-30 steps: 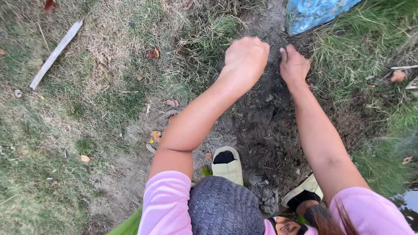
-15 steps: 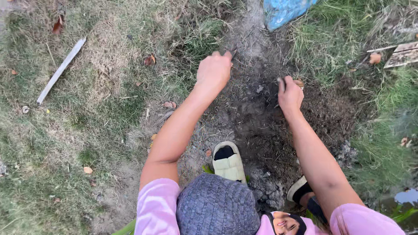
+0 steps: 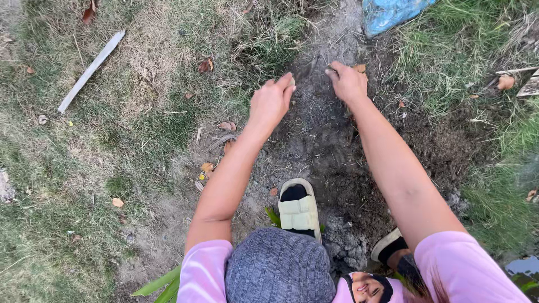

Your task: The person digs into the soil using a small trowel and their hands, removing clumps of grass and dirt to clear an area.

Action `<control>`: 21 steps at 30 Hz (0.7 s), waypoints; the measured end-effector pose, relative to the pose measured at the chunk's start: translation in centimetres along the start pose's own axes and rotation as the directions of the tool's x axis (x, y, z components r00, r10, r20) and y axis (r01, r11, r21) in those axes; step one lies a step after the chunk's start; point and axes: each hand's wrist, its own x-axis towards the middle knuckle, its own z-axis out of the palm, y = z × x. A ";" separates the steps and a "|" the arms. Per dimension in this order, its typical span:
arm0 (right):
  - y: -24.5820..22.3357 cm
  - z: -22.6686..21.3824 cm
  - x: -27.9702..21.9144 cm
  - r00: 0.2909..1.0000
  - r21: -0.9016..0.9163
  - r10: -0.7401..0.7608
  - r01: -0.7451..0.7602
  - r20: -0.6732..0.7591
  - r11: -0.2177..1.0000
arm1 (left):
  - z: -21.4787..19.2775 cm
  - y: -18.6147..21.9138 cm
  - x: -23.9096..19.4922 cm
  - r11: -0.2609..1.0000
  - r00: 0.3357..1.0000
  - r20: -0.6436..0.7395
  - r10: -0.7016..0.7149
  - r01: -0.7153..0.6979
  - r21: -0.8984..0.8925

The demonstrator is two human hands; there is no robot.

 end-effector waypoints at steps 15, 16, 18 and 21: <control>5.6 1.3 -3.5 0.996 -0.167 -0.062 0.051 -0.058 0.985 | -1.1 -1.7 -0.5 0.970 0.999 -0.012 -0.030 0.026 -0.242; 6.8 0.9 -3.9 0.999 -0.160 -0.022 0.015 -0.047 0.987 | -1.6 -1.6 -0.2 0.951 1.000 -0.011 -0.007 0.003 -0.308; 9.3 0.1 -3.8 0.995 -0.130 0.002 -0.015 -0.098 0.991 | -3.2 -1.5 0.3 0.931 0.991 0.066 -0.114 0.129 -0.340; 13.2 -0.8 -3.8 0.980 0.081 0.043 -0.027 -0.194 0.996 | -6.7 -0.9 0.2 0.928 0.976 0.131 -0.173 0.206 -0.311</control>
